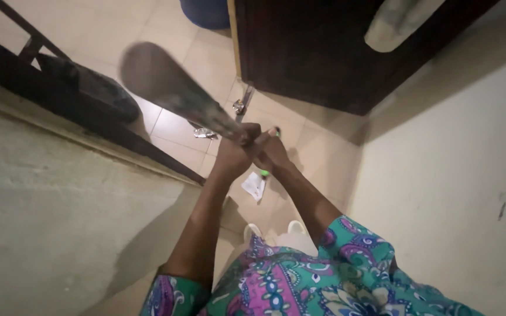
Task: Sweeping debris from the floor using a broom and dustpan in a bedroom and kitchen.
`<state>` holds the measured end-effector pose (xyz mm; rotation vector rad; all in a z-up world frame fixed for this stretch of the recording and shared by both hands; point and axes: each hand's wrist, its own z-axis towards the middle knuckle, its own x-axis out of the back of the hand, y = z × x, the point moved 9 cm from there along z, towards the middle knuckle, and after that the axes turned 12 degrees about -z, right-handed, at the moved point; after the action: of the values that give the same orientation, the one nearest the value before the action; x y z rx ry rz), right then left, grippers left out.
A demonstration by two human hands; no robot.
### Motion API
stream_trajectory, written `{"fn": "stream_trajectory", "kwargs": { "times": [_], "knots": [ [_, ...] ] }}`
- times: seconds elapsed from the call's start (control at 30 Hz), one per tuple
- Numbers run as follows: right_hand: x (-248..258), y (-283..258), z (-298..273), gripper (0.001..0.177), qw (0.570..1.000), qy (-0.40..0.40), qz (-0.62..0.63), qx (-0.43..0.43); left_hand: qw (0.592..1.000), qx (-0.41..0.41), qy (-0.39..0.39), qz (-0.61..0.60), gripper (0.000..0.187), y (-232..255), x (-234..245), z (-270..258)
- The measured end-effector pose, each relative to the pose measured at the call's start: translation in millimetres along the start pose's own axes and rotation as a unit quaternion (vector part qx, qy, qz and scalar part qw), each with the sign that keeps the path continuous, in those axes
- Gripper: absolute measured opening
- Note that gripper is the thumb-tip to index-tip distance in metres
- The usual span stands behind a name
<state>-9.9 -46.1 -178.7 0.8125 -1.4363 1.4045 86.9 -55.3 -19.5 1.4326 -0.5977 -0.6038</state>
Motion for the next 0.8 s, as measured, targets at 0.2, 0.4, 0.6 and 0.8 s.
{"fn": "stream_trajectory", "kwargs": {
  "times": [0.2, 0.4, 0.6, 0.8],
  "knots": [
    [8, 45, -61, 0.016, 0.995, -0.010, -0.053, 0.087, 0.998, 0.048, -0.035, -0.022, 0.028, -41, -54, -8],
    [-39, 103, -112, 0.034, 0.988, -0.154, 0.010, 0.000, 0.981, 0.138, 0.031, -0.133, 0.028, -88, -92, -18],
    [-80, 89, -78, 0.031, 0.995, -0.048, -0.050, 0.076, 0.981, 0.142, 0.046, 0.123, 0.031, -69, -85, -14],
    [-66, 58, -52, 0.029, 0.994, -0.053, -0.028, 0.096, 0.973, -0.043, 0.048, 0.221, 0.044, 3, -106, 1]
  ]
}}
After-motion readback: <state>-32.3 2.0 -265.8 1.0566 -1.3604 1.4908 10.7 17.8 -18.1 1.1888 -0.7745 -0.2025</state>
